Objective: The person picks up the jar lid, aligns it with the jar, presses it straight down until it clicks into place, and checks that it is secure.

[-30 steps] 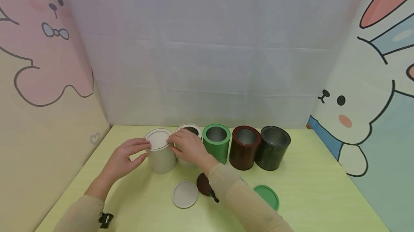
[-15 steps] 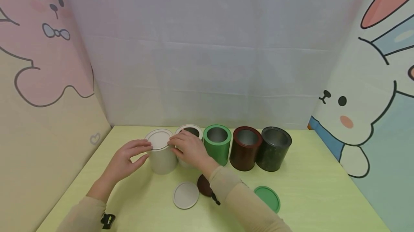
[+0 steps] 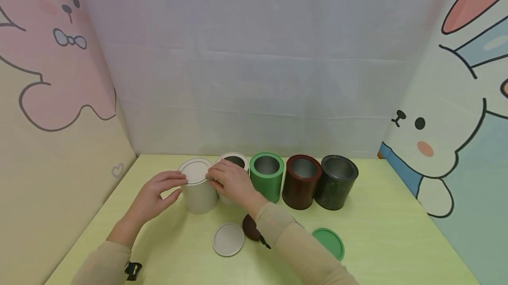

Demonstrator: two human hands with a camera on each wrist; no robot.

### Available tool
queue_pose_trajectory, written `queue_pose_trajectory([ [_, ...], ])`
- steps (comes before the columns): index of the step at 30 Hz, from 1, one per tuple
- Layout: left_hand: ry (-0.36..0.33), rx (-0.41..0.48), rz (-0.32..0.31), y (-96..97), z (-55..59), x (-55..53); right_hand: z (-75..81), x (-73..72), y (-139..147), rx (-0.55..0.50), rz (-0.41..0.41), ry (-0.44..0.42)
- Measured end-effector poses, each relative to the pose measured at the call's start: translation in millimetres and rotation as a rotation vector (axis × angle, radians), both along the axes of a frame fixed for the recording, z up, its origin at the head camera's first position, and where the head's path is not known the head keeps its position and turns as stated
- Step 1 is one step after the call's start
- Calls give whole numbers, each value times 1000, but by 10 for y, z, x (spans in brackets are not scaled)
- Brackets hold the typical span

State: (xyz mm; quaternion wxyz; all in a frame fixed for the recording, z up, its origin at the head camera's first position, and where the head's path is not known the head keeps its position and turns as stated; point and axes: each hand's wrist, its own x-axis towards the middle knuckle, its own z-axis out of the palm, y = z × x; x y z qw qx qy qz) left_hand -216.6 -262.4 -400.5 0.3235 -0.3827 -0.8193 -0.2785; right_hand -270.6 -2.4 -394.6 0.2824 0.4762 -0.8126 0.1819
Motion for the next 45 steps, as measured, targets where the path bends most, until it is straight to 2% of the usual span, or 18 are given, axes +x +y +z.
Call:
queue_pose_trajectory([
  [6,16,12,6,24,-40,-26,-9,-19,2,-14,-3,0],
  [19,28,23,23,92,-19,9,-35,-43,-47,-59,-20,4],
  [37,26,54,17,23,-79,10,-42,-29,-115,-71,-17,-5],
  [45,14,63,38,41,-91,23,-64,-13,-100,-105,-6,-4],
])
